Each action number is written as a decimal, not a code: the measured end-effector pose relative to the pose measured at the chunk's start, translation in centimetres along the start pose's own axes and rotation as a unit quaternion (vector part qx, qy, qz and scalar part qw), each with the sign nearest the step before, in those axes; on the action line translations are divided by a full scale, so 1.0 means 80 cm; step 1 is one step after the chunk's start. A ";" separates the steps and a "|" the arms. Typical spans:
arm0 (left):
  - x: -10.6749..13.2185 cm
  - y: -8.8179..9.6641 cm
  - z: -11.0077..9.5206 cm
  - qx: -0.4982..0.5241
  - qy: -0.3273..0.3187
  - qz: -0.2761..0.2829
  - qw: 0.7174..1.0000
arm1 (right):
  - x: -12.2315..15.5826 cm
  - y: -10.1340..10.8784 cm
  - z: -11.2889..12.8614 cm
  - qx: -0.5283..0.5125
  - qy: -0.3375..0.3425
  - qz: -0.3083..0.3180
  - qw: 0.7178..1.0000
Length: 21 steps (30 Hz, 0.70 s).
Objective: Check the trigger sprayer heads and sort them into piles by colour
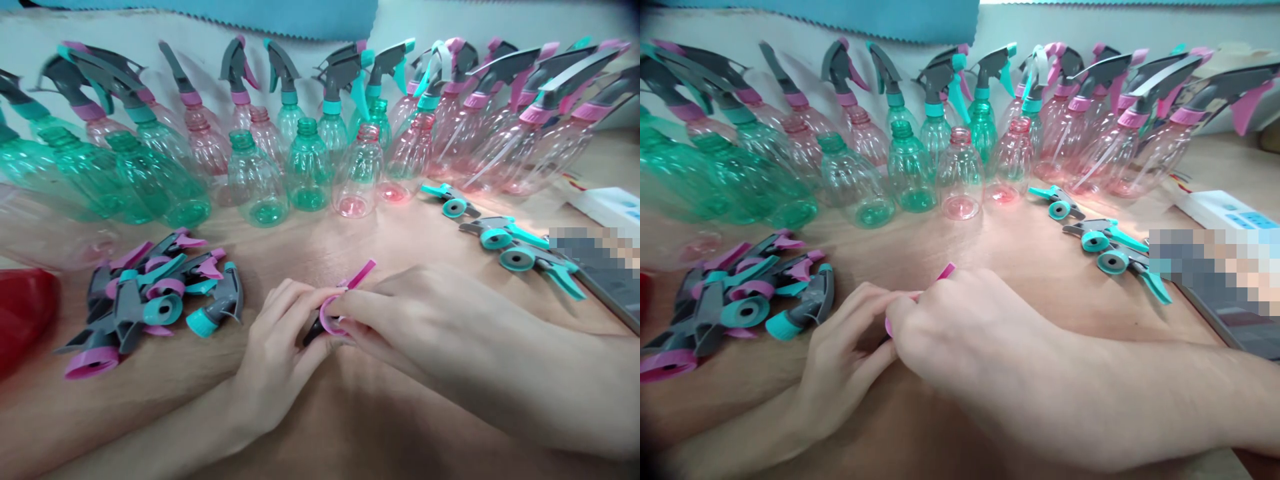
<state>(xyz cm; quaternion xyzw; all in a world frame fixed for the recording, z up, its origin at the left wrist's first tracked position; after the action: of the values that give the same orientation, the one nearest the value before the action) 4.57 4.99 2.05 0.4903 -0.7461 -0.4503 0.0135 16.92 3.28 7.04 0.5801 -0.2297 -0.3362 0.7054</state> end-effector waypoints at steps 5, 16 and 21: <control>0.000 -0.002 0.003 -0.003 -0.002 0.003 1.000 | -0.005 -0.011 -0.002 -0.008 -0.008 -0.011 1.000; -0.001 0.003 -0.002 -0.003 -0.026 -0.040 0.999 | 0.008 0.002 0.000 0.051 -0.034 -0.015 0.998; -0.001 0.003 0.004 0.005 -0.002 -0.035 0.999 | -0.006 -0.003 -0.005 -0.004 -0.038 0.004 0.999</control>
<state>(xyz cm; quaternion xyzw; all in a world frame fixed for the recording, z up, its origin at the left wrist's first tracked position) 4.29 5.34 2.06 0.5151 -0.7309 -0.4477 -0.0057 16.85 3.86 6.75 0.5631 -0.2571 -0.3565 0.6998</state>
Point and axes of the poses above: each hand's wrist, its own x-axis away from the middle knuckle, its own y-axis out of the back of the hand, z = x × y, the point moved 5 cm from there along -x, towards the middle knuckle, and after that the axes turned 2 degrees about -z, right-handed, at the moved point
